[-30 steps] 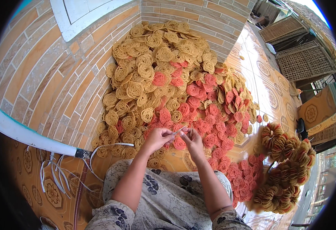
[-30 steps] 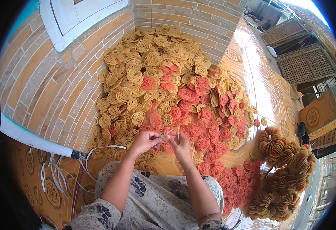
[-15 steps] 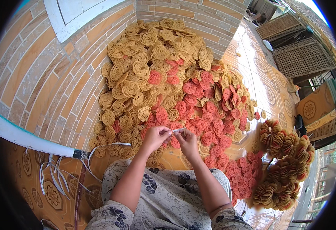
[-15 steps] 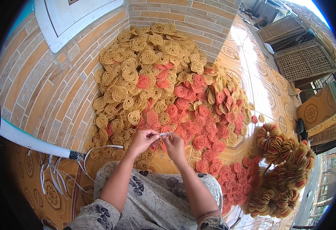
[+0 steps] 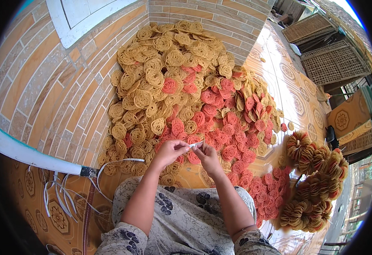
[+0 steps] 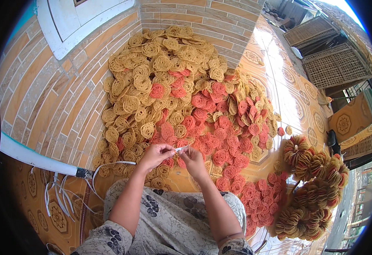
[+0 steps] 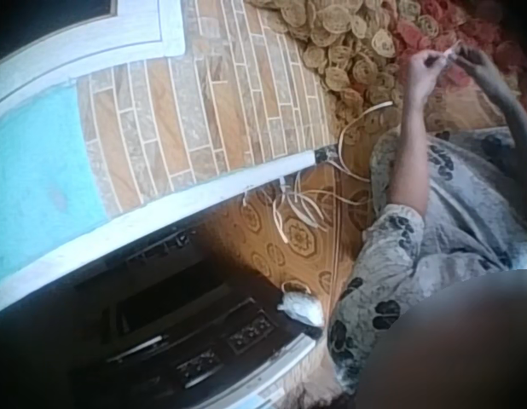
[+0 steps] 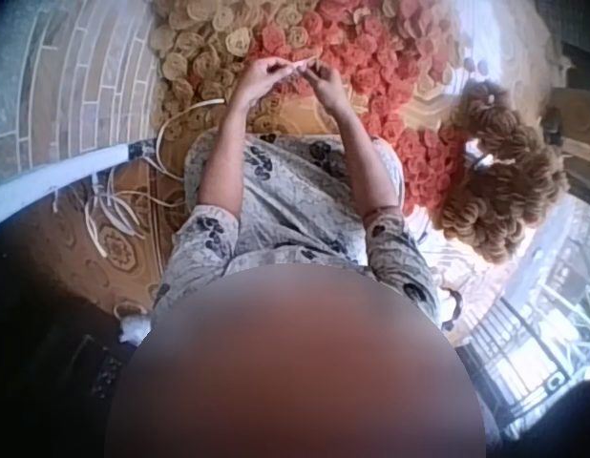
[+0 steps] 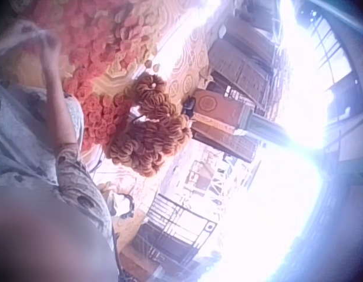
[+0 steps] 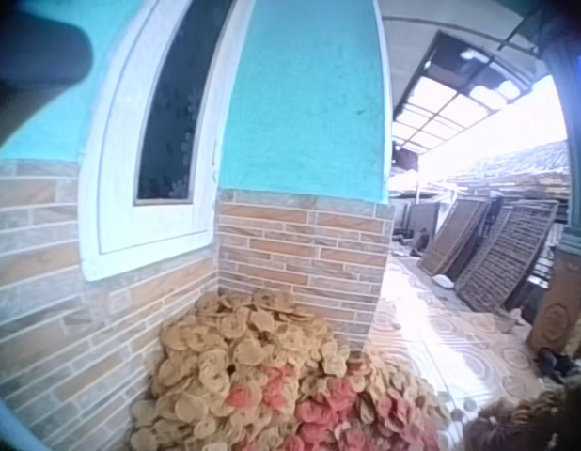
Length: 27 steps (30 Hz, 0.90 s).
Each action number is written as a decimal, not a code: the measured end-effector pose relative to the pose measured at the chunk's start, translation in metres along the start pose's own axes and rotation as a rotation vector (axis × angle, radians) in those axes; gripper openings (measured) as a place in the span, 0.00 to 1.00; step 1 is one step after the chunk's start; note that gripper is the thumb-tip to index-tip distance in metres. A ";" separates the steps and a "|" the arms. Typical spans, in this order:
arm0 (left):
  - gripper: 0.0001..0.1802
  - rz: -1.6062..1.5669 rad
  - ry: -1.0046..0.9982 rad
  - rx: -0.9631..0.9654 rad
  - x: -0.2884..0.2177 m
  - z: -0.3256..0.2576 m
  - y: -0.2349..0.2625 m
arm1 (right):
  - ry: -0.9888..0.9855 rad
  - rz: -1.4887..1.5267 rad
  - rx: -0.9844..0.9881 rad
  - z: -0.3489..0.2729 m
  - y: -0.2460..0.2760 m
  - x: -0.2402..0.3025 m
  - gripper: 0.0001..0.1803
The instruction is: The person sits on a tiled floor and repeatedly picks up small yellow and red spiral-shaped decorative items. They thread these items onto a white string or ribbon, then place the assembled bundle back on the floor among many similar items.
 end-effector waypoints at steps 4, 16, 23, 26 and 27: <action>0.10 -0.014 0.037 -0.006 0.000 0.000 0.001 | 0.027 -0.046 -0.034 -0.001 -0.002 0.003 0.06; 0.10 0.353 0.080 0.152 0.014 -0.005 0.026 | -0.003 -0.062 -0.089 0.001 0.004 -0.010 0.07; 0.12 0.361 0.091 0.116 0.020 -0.001 0.029 | -0.099 -0.038 -0.008 -0.004 -0.016 -0.030 0.08; 0.12 0.379 0.070 0.128 0.020 -0.002 0.026 | -0.107 -0.060 -0.020 -0.005 -0.016 -0.035 0.07; 0.12 0.384 0.073 0.137 0.020 -0.003 0.027 | -0.112 -0.054 -0.027 -0.005 -0.016 -0.036 0.07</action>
Point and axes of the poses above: each hand's wrist, its own z-axis towards the middle knuckle, its own y-axis out of the back of the hand, x = y × z, the point moved 7 cm from there along z, towards the middle knuckle, and after that the axes turned 9 degrees about y, right-handed, at the moved point
